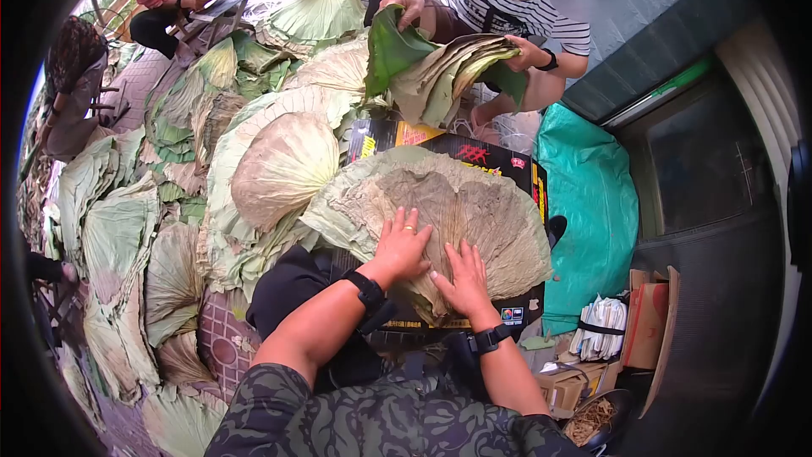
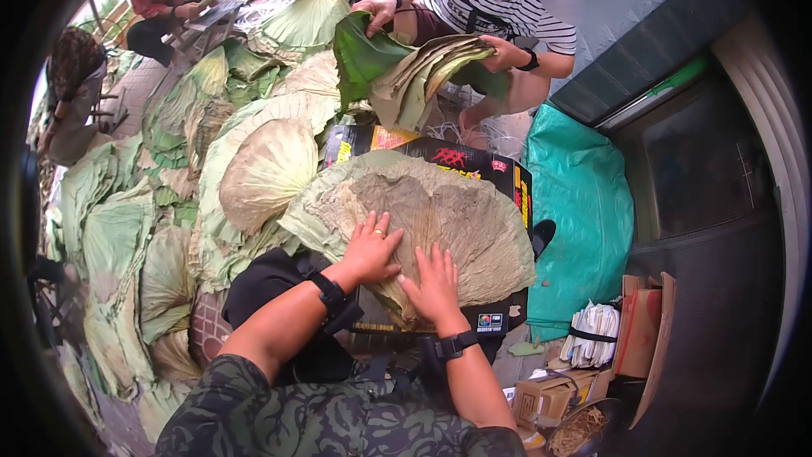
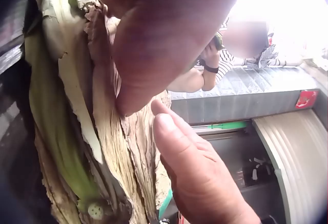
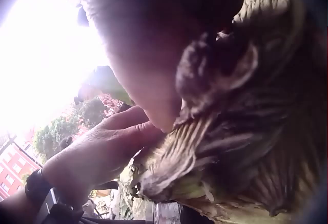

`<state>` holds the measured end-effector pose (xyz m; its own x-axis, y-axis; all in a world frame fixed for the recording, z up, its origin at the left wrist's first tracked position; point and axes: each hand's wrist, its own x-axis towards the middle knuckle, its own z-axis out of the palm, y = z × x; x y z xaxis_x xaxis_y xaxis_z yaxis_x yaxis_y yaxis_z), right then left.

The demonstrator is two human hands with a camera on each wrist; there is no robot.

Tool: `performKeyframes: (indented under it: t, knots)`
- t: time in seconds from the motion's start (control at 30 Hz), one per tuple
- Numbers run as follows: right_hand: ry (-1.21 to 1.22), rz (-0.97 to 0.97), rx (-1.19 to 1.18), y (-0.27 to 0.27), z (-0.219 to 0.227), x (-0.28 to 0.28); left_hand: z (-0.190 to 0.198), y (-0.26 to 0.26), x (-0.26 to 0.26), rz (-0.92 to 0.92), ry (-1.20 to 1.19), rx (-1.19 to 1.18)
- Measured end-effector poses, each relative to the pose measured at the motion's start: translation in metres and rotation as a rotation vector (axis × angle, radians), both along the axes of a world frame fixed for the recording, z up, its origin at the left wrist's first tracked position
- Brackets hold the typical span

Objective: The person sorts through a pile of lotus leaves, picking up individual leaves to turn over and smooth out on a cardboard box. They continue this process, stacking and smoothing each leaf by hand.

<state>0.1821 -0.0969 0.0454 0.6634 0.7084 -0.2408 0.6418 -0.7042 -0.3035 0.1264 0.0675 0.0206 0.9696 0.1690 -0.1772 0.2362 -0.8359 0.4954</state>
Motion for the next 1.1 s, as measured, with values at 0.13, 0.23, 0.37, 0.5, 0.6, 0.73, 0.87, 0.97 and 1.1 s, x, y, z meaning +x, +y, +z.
performKeyframes:
  t: [0.13,0.23,0.37,0.5,0.6,0.73,0.87,0.97,1.1]
  knots:
    - [0.097,0.089,0.096,0.0,0.009,0.004,0.006,-0.001,0.006,0.21,-0.21,-0.131]
    - [0.094,0.085,0.258,0.016,0.029,0.02,0.011,0.003,0.008,0.38,-0.373,-0.281]
    - [0.281,-0.035,0.57,0.066,0.069,0.051,0.023,0.013,0.009,0.491,-0.465,-0.629]
    - [0.552,-0.301,0.79,0.136,0.105,0.076,0.016,0.012,0.013,0.583,-0.509,-0.806]
    - [0.537,-0.458,0.745,0.19,0.131,0.094,0.013,0.009,0.016,0.611,-0.514,-0.969]
    - [0.276,-0.358,0.646,0.234,0.099,0.144,0.025,0.016,0.013,0.594,-0.47,-1.007]
    - [0.076,-0.346,0.35,0.226,0.086,0.153,0.007,0.02,0.02,0.646,-0.495,-1.096]
    - [-0.038,-0.266,0.395,0.204,0.071,0.165,0.026,0.024,0.018,0.686,-0.401,-1.421]
    - [-0.19,-0.191,0.602,0.171,0.089,0.14,0.039,0.031,0.015,0.678,-0.351,-1.645]
